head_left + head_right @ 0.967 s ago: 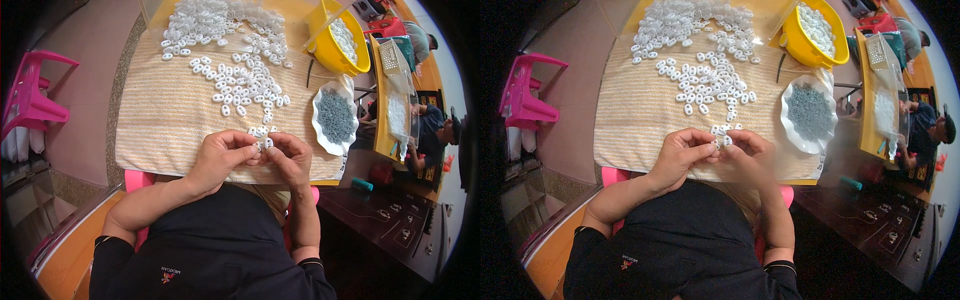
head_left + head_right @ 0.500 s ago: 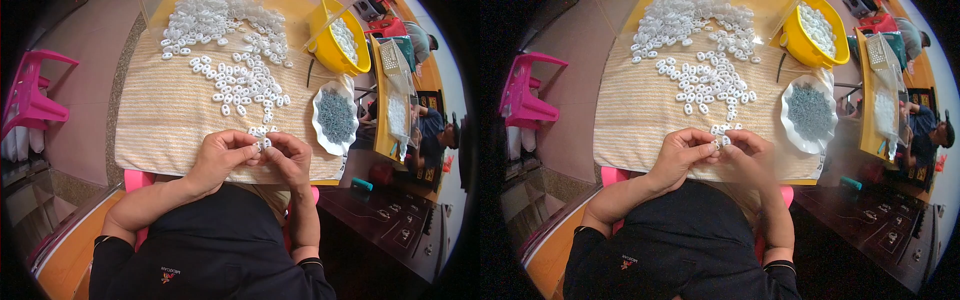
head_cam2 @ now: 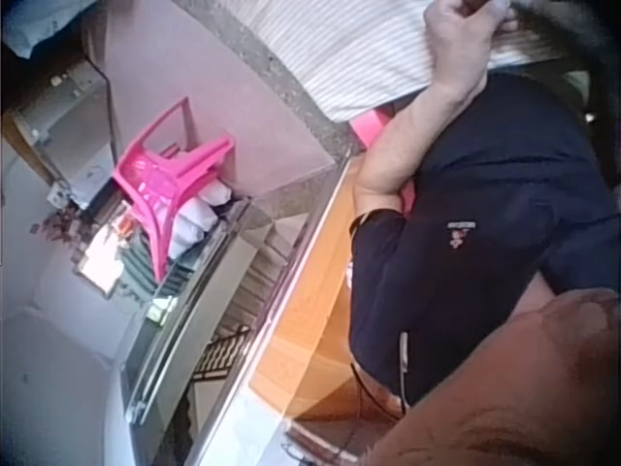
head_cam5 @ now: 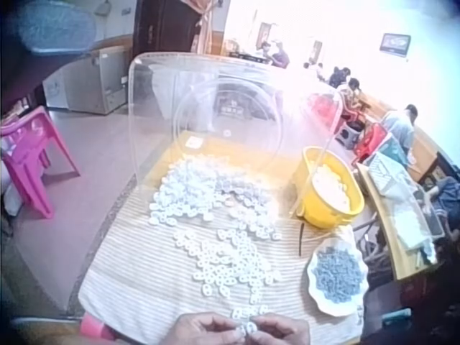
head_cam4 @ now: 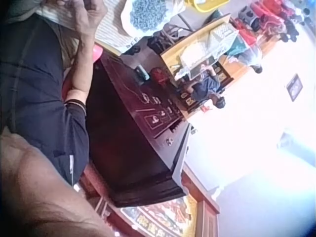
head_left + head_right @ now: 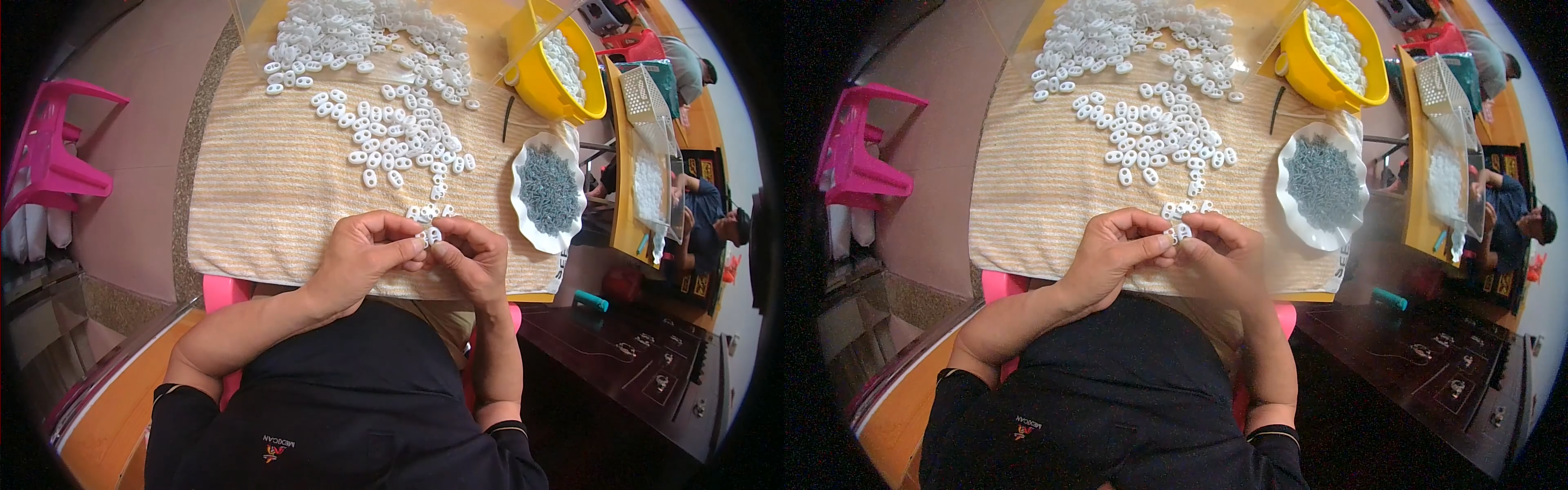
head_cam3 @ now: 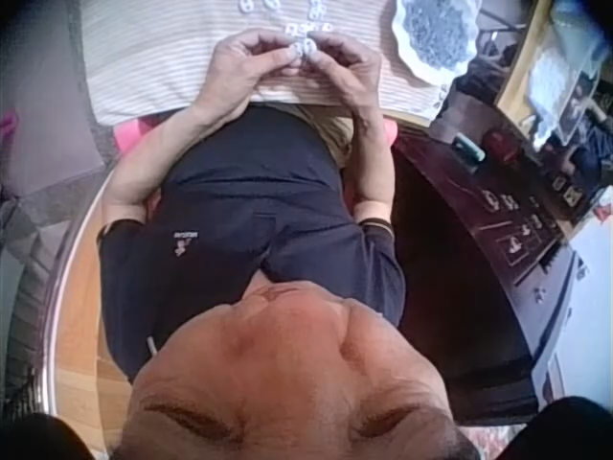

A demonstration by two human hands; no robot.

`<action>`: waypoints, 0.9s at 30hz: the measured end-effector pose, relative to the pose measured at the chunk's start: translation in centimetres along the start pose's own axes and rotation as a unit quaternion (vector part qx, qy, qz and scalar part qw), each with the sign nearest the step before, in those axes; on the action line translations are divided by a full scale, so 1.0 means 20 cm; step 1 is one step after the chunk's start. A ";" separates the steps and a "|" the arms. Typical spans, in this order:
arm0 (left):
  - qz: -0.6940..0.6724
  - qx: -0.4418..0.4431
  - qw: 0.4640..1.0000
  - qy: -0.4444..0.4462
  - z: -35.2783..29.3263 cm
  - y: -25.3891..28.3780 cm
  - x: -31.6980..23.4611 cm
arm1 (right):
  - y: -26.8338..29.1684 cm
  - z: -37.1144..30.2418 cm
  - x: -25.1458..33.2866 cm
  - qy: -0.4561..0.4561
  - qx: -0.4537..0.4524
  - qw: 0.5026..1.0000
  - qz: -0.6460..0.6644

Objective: The person is manually assembling small white plastic components by inserting tiny grey pins into them.

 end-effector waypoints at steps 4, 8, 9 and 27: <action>0.005 0.004 1.000 0.003 0.00 0.00 0.00 | 0.00 0.00 0.00 0.008 0.004 1.000 -0.002; 0.001 0.005 1.000 0.008 0.00 0.00 0.01 | 0.00 0.00 0.00 0.014 0.009 1.000 -0.009; 0.000 0.005 1.000 0.007 0.00 0.00 0.01 | 0.00 0.00 0.00 0.014 0.010 1.000 -0.005; 0.005 0.020 1.000 0.016 0.00 -0.03 0.00 | 0.00 -0.01 0.00 -0.003 0.013 1.000 0.028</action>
Point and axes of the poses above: each hand's wrist, its own z-axis towards the middle knuckle, its own y-axis out of the back of the hand, x = y × z, the point moved 7 cm from there along z, towards the middle knuckle, and after that the axes turned 7 degrees about z, right-handed, at the moved point
